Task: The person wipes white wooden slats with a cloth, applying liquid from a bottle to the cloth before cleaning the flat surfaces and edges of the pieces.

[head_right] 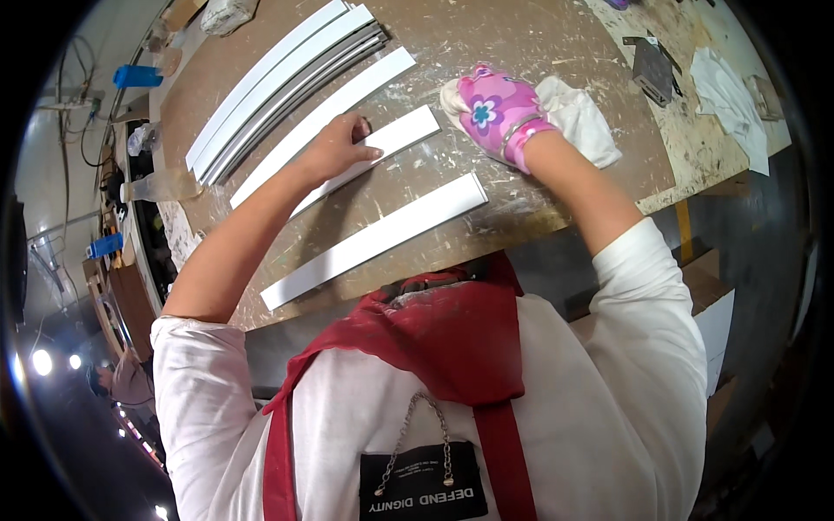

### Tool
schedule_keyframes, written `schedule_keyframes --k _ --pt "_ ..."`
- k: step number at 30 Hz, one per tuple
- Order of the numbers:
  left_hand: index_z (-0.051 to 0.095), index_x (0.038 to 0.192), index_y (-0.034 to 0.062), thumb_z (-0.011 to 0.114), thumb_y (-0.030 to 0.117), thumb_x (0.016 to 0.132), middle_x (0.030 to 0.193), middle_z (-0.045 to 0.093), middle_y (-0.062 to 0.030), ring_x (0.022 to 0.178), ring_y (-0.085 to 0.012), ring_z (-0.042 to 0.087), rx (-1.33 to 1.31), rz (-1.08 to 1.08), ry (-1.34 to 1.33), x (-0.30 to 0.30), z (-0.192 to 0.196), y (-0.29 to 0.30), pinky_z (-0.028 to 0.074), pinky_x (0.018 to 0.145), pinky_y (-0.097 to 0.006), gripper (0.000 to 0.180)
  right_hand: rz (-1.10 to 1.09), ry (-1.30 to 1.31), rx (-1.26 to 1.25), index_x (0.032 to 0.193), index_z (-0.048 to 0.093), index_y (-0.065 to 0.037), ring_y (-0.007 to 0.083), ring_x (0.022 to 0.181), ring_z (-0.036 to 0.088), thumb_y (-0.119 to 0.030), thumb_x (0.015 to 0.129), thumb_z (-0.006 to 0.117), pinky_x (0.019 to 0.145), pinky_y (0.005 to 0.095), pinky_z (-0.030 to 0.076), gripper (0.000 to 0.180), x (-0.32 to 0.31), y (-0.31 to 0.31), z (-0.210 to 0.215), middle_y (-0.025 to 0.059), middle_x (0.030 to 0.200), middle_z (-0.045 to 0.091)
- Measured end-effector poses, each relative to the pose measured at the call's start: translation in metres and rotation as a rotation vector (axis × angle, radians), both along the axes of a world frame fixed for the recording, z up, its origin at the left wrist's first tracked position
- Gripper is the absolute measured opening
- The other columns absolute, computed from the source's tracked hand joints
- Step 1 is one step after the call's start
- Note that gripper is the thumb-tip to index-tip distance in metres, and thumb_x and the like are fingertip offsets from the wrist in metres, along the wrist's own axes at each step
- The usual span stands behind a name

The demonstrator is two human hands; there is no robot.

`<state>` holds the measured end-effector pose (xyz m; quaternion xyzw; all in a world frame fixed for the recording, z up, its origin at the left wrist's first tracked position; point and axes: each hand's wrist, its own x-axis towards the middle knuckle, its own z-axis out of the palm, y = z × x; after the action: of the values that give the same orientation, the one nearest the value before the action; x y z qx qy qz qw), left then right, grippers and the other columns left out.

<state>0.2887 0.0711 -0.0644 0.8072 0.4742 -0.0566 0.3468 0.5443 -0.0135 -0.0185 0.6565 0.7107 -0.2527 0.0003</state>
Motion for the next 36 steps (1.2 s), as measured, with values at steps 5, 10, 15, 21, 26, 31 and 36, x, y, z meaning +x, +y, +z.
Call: schedule_keyframes --k 5,10,15,21,26,31,36 --pt "0.058 0.093 0.0019 0.081 0.027 0.067 0.094 0.062 -0.0165 0.092 -0.0315 0.06 0.015 -0.037 -0.004 0.03 -0.001 0.0 0.047 0.079 -0.04 0.043 0.053 -0.161 0.232 0.103 0.056 -0.005 0.0331 0.096 0.06 -0.022 0.083 0.06 0.077 0.0422 0.051 0.027 -0.008 -0.004 -0.018 0.0179 0.108 0.055" --pt "0.056 0.101 0.0015 0.079 0.025 0.068 0.099 0.061 -0.0187 0.095 -0.0333 0.06 0.043 -0.009 -0.053 0.069 -0.001 0.0 0.047 0.082 -0.041 0.047 0.03 -0.125 0.213 0.105 0.055 -0.005 0.0329 0.098 0.058 -0.023 0.083 0.06 0.078 0.0422 0.052 0.029 -0.007 -0.005 -0.02 0.0171 0.112 0.053" --pt "0.056 0.109 0.0031 0.08 0.026 0.068 0.104 0.06 -0.0188 0.101 -0.0337 0.058 -0.014 -0.016 -0.073 0.036 -0.006 -0.003 0.046 0.087 -0.04 0.052 0.013 -0.08 0.243 0.108 0.055 -0.004 0.0326 0.099 0.058 -0.024 0.084 0.059 0.079 0.042 0.052 0.032 -0.002 -0.008 -0.025 0.017 0.115 0.053" --pt "0.055 0.105 0.0027 0.082 0.03 0.066 0.102 0.061 -0.0178 0.101 -0.0321 0.058 -0.011 -0.047 -0.021 0.042 -0.01 0.006 0.046 0.085 -0.04 0.054 0.027 -0.115 0.189 0.108 0.056 -0.004 0.0324 0.098 0.059 -0.023 0.083 0.059 0.079 0.0424 0.052 0.031 -0.009 -0.003 -0.02 0.0169 0.112 0.054" --pt "0.056 0.104 0.0022 0.082 0.033 0.066 0.102 0.063 -0.0183 0.096 -0.032 0.06 -0.051 0.048 -0.027 0.056 0.006 0.004 0.047 0.083 -0.041 0.055 0.012 -0.101 0.217 0.107 0.055 -0.004 0.0327 0.098 0.059 -0.023 0.083 0.059 0.079 0.0426 0.051 0.031 -0.007 -0.007 -0.02 0.0167 0.111 0.055" --pt "0.056 0.109 0.0015 0.081 0.031 0.067 0.103 0.063 -0.0178 0.096 -0.031 0.061 -0.018 -0.02 0.082 0.0 0.011 0.006 0.047 0.084 -0.04 0.057 0.001 -0.095 0.227 0.108 0.055 -0.004 0.0327 0.099 0.058 -0.023 0.083 0.059 0.079 0.0428 0.051 0.032 -0.005 -0.009 -0.023 0.0167 0.111 0.055" --pt "0.055 0.104 0.0034 0.08 0.028 0.069 0.103 0.063 -0.0177 0.097 -0.0324 0.06 0.004 -0.012 0.024 0.036 0.005 -0.003 0.047 0.083 -0.041 0.049 -0.013 -0.108 0.204 0.107 0.055 -0.004 0.0323 0.099 0.058 -0.023 0.083 0.059 0.08 0.0429 0.051 0.031 -0.008 -0.006 -0.023 0.0165 0.112 0.055"
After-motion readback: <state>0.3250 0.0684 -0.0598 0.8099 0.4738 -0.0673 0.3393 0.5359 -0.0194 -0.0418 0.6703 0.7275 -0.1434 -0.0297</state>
